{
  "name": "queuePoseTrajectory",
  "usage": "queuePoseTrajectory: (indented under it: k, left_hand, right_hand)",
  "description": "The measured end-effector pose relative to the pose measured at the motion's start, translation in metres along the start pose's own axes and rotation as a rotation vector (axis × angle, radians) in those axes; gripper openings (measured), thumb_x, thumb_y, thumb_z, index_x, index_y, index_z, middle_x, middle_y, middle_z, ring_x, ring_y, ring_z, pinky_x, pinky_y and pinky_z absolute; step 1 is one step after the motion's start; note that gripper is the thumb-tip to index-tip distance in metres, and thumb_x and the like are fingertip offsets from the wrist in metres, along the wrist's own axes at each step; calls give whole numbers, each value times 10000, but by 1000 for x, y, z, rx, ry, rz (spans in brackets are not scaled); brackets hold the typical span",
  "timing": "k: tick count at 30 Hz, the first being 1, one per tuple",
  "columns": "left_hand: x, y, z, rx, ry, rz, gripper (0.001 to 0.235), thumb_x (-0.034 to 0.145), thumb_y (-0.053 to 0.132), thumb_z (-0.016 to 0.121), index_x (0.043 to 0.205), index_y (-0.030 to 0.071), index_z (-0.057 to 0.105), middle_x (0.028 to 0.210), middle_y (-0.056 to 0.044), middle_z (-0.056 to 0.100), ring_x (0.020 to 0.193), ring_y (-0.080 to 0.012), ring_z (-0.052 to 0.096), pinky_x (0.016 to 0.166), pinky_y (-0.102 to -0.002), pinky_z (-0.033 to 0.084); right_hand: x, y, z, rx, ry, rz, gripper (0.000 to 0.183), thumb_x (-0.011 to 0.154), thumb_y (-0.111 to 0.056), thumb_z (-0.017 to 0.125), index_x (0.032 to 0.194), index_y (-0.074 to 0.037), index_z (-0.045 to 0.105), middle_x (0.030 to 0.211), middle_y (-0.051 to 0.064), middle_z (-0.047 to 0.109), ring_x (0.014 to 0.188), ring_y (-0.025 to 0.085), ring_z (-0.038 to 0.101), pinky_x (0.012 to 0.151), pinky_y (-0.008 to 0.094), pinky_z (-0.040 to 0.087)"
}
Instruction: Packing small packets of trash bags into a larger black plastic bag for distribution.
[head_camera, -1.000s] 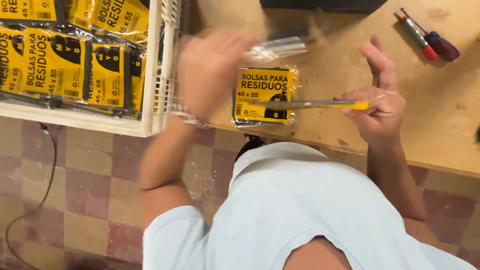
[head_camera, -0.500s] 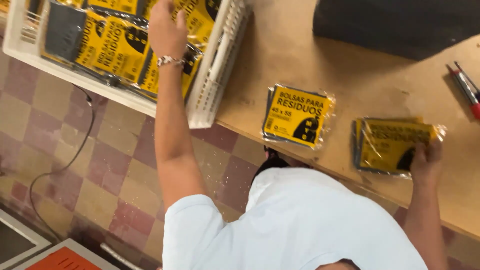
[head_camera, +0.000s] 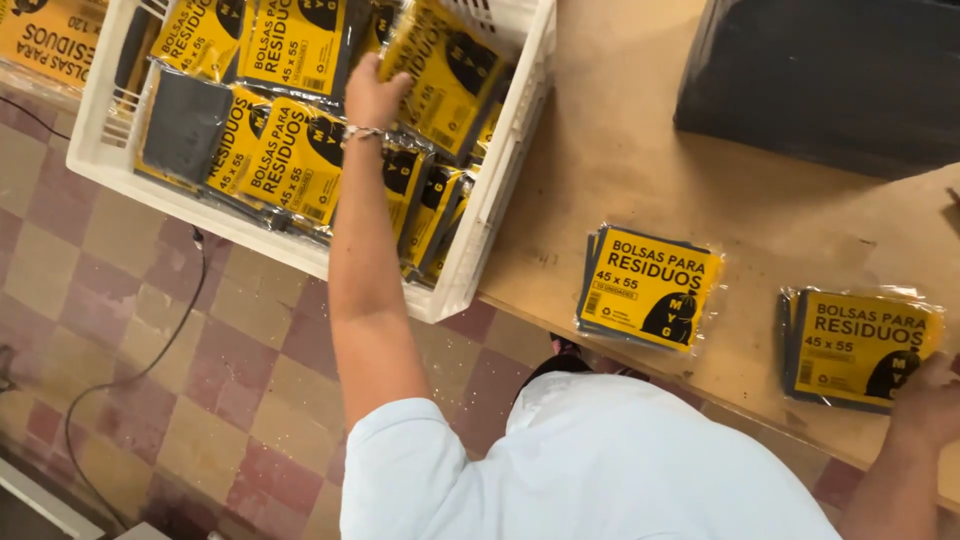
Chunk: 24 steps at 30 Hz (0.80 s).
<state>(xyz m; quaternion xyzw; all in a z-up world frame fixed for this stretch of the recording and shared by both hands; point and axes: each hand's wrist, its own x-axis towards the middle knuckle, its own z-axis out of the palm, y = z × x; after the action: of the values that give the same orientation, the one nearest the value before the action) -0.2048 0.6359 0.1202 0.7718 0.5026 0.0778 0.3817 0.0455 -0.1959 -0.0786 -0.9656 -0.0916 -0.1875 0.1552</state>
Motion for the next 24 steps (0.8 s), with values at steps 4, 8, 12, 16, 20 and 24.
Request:
queuePoseTrajectory:
  k: [4,8,12,16,20,24]
  left_hand:
    - [-2,-19,-32,-130,134,121,118,945,142,650,920,165,537,912,-4,665,658,-69,577,570,-208,526]
    - [-60,24,-59,-17,223,380,132,937,89,658,880,121,544,966,-68,713,863,-170,723,579,-204,667]
    - [-164,89,-59,300,485,907,143,901,24,792,953,98,682,755,5,686,580,-54,539,460,-179,399]
    - [-277,146,-27,91,242,1081,84,998,37,698,1038,25,625,943,-138,682,810,-313,631,698,-379,474]
    - [-313,162,57,-171,-205,1069,116,936,-45,674,992,49,637,935,-87,673,817,-256,636,703,-341,485]
    - [-342,147,186,-736,-393,402,362,789,94,828,1100,169,659,947,-38,699,842,-150,642,745,-285,537]
  right_hand:
    - [6,-30,-10,175,-113,152,233,1199,-209,625,1141,8,687,1035,152,698,882,309,641,664,461,487]
    - [21,-192,-89,403,-157,143,143,1171,-96,561,1227,23,618,1157,184,658,998,283,636,699,392,516]
    - [43,-327,-153,747,-276,-209,307,1045,142,564,1346,127,509,1243,268,561,1103,356,550,977,425,446]
    - [65,-392,-191,989,-446,-519,830,974,-526,489,1529,47,257,1565,246,328,1451,372,379,1220,498,316]
    - [63,-361,-208,1024,-572,-518,927,956,-645,411,1547,39,206,1605,220,318,1516,331,340,1297,473,259]
    - [34,-264,-181,1044,-546,-283,273,1031,-234,560,832,-69,649,639,32,545,624,136,551,647,304,475]
